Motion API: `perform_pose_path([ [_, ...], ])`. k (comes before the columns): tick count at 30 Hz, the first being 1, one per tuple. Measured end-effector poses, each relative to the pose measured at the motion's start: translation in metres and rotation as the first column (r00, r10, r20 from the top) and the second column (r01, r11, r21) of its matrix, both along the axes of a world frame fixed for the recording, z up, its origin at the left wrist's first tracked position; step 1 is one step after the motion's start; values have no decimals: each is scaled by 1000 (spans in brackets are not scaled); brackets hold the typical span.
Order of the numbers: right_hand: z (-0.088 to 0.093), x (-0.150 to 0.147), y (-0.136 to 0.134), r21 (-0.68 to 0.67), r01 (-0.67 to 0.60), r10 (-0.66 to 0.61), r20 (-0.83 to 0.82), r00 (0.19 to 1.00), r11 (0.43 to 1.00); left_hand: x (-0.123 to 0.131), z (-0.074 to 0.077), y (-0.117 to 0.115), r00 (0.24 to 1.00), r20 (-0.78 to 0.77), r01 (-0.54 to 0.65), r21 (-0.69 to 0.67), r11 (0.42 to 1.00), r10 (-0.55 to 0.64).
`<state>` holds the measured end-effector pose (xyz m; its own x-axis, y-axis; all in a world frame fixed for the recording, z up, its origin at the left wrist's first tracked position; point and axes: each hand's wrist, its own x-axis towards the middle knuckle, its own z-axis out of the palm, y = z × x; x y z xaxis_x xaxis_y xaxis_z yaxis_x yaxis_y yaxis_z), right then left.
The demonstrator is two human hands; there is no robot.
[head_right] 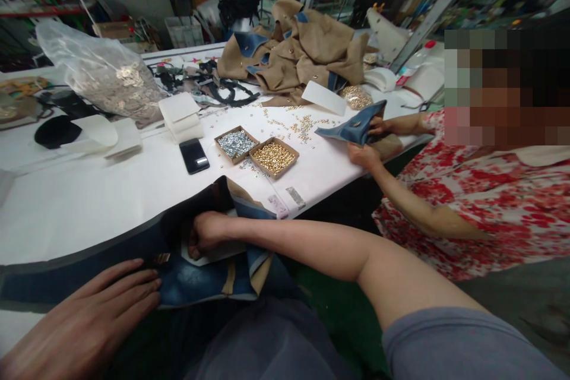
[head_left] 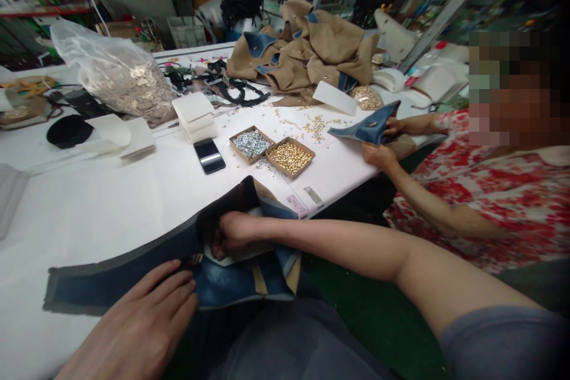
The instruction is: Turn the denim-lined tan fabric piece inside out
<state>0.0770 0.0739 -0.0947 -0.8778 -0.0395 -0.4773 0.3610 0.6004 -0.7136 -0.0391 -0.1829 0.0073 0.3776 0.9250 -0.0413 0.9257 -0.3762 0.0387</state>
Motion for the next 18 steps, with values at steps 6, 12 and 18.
perform_pose_path([
  [6, -2, 1, 2, 5, -36, 36, 13, 999, 999, -1, -19, -21, 992, 43, -118, -35, 992, 119],
  [12, -2, 0, 1, -2, -38, 38, 22, 999, 999, 2, -10, -11, 975, 175, -140, 8, 990, 136],
  [18, 11, 2, -6, 42, 20, -21, 25, 999, 999, 3, 4, 11, 978, 192, -89, 52, 995, 77],
])
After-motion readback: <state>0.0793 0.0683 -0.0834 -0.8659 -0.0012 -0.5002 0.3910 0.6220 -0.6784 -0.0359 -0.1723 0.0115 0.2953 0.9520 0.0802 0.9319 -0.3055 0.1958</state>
